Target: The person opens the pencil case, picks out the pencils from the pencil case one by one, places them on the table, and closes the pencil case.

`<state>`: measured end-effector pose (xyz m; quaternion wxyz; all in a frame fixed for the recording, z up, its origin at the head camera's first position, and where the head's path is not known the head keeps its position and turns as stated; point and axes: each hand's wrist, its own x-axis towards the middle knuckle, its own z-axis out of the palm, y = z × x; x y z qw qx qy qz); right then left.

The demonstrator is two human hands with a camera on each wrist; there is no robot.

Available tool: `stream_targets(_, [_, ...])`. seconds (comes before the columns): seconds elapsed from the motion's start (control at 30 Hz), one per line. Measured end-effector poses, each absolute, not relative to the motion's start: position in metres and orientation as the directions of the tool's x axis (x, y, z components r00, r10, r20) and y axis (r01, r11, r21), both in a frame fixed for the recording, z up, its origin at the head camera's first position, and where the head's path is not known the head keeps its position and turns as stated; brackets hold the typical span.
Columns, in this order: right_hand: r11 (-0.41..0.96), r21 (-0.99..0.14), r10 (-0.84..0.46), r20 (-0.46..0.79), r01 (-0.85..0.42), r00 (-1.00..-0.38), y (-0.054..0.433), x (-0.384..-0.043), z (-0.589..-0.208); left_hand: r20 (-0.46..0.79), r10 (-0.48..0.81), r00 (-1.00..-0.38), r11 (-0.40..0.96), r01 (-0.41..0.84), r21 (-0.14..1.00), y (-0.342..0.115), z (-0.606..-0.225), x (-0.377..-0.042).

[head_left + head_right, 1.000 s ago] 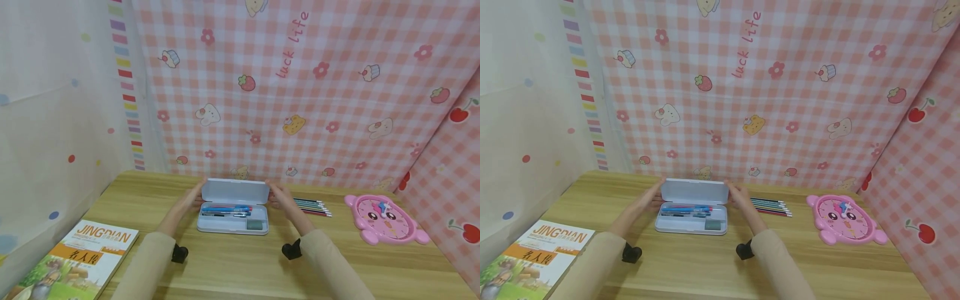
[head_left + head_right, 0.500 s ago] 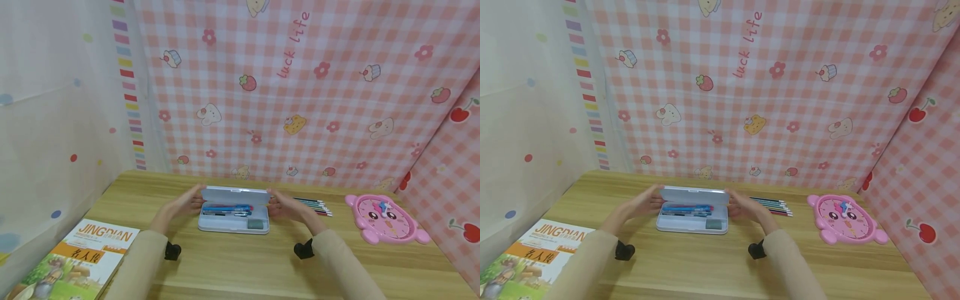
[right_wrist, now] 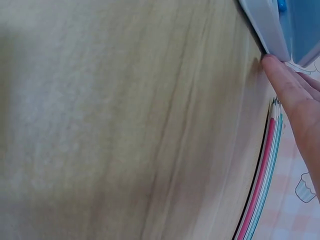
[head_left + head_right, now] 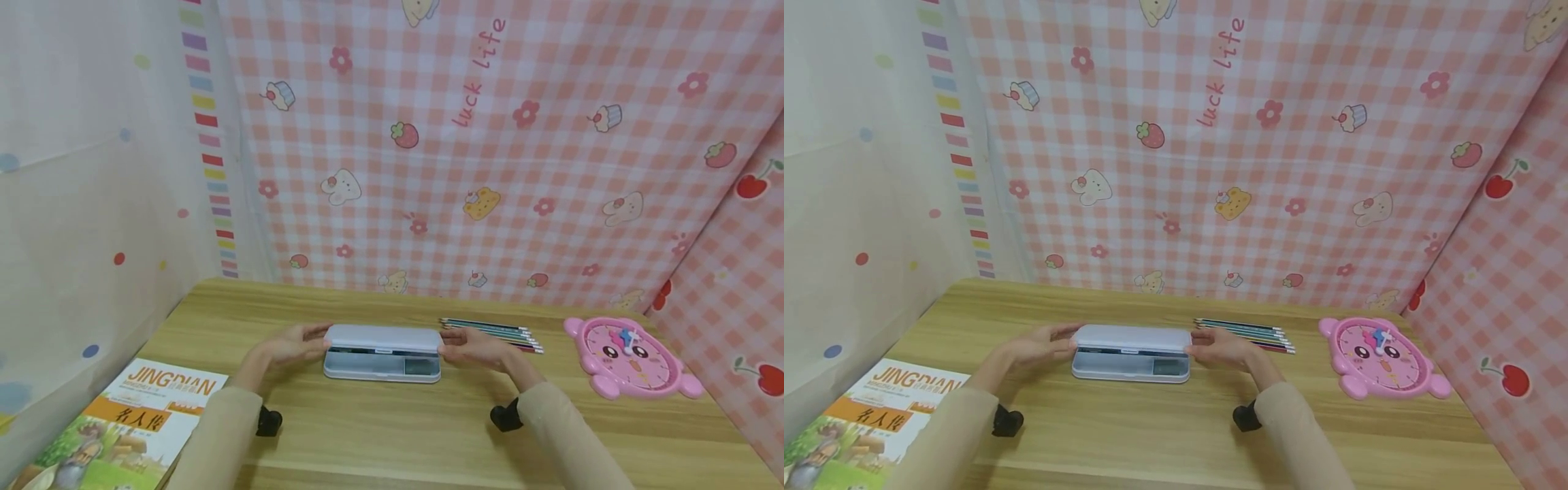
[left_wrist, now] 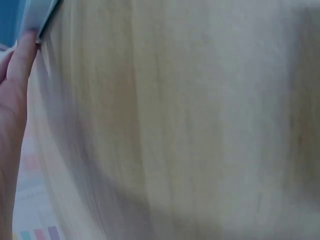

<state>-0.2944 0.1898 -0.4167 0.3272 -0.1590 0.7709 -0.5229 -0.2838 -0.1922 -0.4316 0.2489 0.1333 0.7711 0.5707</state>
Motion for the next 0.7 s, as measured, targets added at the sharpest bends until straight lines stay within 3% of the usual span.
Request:
stream_targets(0.2, [0.443, -0.897, -0.543, -0.28, 0.014, -0.792, 0.184, -0.29, -0.417, -0.214, 0.57, -0.793, 0.266, -0.069, 0.961, -0.194, -0.432, -0.281])
stream_targets(0.37, [0.456, -0.889, -0.529, -0.226, -0.049, -0.818, 0.18, -0.287, -0.421, -0.212, 0.576, -0.79, 0.269, -0.061, 0.961, -0.189, -0.434, -0.282])
stream_targets(0.7, [0.449, -0.879, -0.606, -0.164, -0.164, -0.778, 0.175, -0.278, -0.425, -0.222, 0.603, -0.766, 0.303, -0.038, 0.952, -0.189, -0.436, -0.282])
